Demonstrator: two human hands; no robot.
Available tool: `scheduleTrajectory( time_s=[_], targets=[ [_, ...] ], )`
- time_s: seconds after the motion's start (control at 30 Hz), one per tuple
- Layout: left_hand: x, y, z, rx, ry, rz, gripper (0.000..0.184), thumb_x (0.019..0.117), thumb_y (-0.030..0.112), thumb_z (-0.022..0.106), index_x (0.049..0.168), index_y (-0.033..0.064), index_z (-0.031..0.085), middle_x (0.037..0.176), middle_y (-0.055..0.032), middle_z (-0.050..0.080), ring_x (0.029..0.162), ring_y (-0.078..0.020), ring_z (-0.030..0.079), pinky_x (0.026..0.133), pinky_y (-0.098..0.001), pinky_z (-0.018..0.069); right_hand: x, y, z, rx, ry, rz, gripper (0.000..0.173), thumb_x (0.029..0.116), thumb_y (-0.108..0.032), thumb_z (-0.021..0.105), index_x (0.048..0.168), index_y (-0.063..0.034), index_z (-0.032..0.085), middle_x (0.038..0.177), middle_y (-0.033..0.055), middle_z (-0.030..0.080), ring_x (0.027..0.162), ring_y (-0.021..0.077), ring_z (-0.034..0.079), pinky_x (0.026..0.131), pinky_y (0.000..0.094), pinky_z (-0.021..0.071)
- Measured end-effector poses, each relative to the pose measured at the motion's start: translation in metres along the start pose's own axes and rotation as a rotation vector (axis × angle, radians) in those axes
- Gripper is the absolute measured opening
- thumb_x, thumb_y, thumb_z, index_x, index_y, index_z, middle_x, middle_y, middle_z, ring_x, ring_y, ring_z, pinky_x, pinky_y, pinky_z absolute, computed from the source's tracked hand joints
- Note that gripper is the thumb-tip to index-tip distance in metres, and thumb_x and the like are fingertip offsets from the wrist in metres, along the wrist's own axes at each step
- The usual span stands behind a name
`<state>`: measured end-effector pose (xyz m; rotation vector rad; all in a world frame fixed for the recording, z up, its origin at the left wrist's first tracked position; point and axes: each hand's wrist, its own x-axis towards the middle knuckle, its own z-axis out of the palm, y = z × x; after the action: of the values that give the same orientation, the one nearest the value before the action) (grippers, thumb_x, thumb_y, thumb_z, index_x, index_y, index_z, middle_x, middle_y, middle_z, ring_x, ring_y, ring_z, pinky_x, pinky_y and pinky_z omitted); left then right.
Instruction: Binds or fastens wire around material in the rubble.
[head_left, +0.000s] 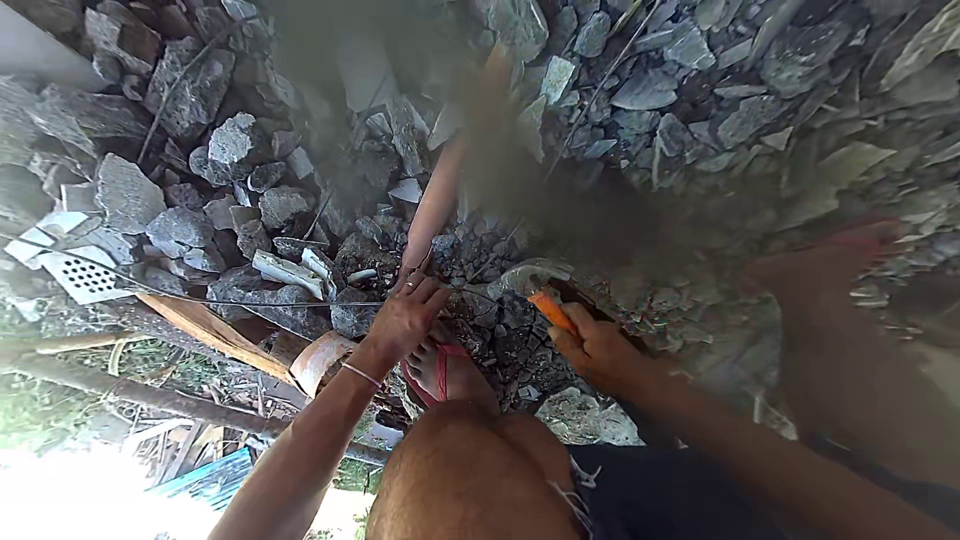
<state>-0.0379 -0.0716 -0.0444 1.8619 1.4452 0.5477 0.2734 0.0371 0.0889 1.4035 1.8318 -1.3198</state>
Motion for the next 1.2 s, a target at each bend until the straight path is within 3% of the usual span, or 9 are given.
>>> scheduleTrajectory(
  time_s=[0.2,0.4,0.6,0.7,0.83,0.93,1.03,1.1,1.2],
  targets=[
    [0.013,0.016,-0.019,0.154,-0.107,-0.041,0.024,0.0971,0.002,0.059,0.116,0.0092,0.071,0.109,-0.0130,0.067,0.112,-0.0336,0.063,0.099,-0.0492,0.0523,-0.001,0.032,0.037,-0.066,-0.316,0.047,0.051,0.1073,-0.054,0.037,0.127,-0.0110,0.058,0.083,0.0111,0.066,0.076,0.0306,0.068,0.069,0.0536,0.0570],
    [0.009,0.052,-0.047,-0.011,-0.174,-0.533,0.025,0.1019,0.008,0.050,0.118,0.0022,0.069,0.111,-0.0195,0.064,0.099,-0.0327,0.067,0.085,-0.0469,0.0596,0.001,0.045,0.083,-0.197,-0.421,0.152,0.059,0.1088,-0.053,0.033,0.134,-0.0034,0.050,0.098,0.0235,0.069,0.093,0.0459,0.070,0.078,0.0654,0.0558],
    [0.007,0.059,-0.035,-0.079,-0.161,-0.573,0.028,0.1068,0.014,0.044,0.116,-0.0012,0.065,0.106,-0.0175,0.068,0.096,-0.0275,0.070,0.087,-0.0437,0.0586,0.017,0.010,0.057,-0.366,-0.512,0.052,0.062,0.1066,-0.057,0.038,0.112,-0.0021,0.067,0.100,0.0240,0.070,0.097,0.0472,0.069,0.079,0.0682,0.0526],
    [0.004,0.064,-0.029,-0.247,-0.202,-0.633,0.026,0.1067,0.019,0.049,0.115,0.0031,0.068,0.095,-0.0079,0.071,0.083,-0.0155,0.069,0.078,-0.0353,0.0596,0.027,-0.011,0.050,-0.117,-0.288,-0.060,0.050,0.1072,-0.048,0.042,0.105,-0.0056,0.067,0.090,0.0186,0.069,0.088,0.0407,0.070,0.073,0.0641,0.0536],
    [-0.003,0.073,-0.012,-0.679,-0.255,-0.952,0.020,0.1067,0.017,0.051,0.112,0.0022,0.063,0.085,-0.0046,0.071,0.062,-0.0127,0.066,0.059,-0.0304,0.0584,0.056,-0.037,0.054,0.271,-0.111,0.025,0.036,0.1055,-0.039,0.053,0.113,-0.0089,0.071,0.096,0.0111,0.072,0.090,0.0283,0.071,0.084,0.0555,0.0571],
    [-0.004,0.084,0.004,-0.976,-0.007,-1.095,0.020,0.1039,0.006,0.043,0.110,-0.0023,0.060,0.077,-0.0073,0.068,0.053,-0.0123,0.060,0.048,-0.0262,0.0510,0.078,-0.052,0.073,0.555,-0.153,0.223,0.035,0.1041,-0.036,0.059,0.123,-0.0083,0.069,0.088,0.0072,0.072,0.071,0.0175,0.069,0.070,0.0398,0.0597],
    [0.000,0.090,0.020,-1.152,0.275,-1.184,0.014,0.0976,0.006,0.037,0.096,0.0056,0.051,0.062,-0.0020,0.051,0.046,-0.0108,0.045,0.041,-0.0250,0.0379,0.089,-0.062,0.104,0.823,-0.134,0.333,0.041,0.1044,-0.030,0.059,0.138,-0.0067,0.059,0.084,0.0083,0.070,0.057,0.0152,0.064,0.056,0.0326,0.0563],
    [0.004,0.089,0.027,-1.116,0.329,-1.160,0.008,0.0979,0.007,0.045,0.093,0.0052,0.052,0.059,-0.0019,0.049,0.045,-0.0112,0.045,0.041,-0.0258,0.0383,0.091,-0.068,0.121,0.929,-0.042,0.375,0.042,0.1026,-0.027,0.062,0.138,-0.0059,0.058,0.086,0.0099,0.070,0.058,0.0162,0.064,0.055,0.0336,0.0567],
    [0.013,0.085,0.033,-0.995,0.363,-1.193,0.014,0.0991,0.009,0.066,0.104,-0.0041,0.065,0.064,-0.0087,0.061,0.047,-0.0151,0.055,0.044,-0.0298,0.0479,0.093,-0.075,0.136,1.068,0.107,0.401,0.039,0.0997,-0.023,0.067,0.135,-0.0067,0.061,0.089,0.0104,0.072,0.066,0.0173,0.066,0.060,0.0354,0.0564]
  ],
)
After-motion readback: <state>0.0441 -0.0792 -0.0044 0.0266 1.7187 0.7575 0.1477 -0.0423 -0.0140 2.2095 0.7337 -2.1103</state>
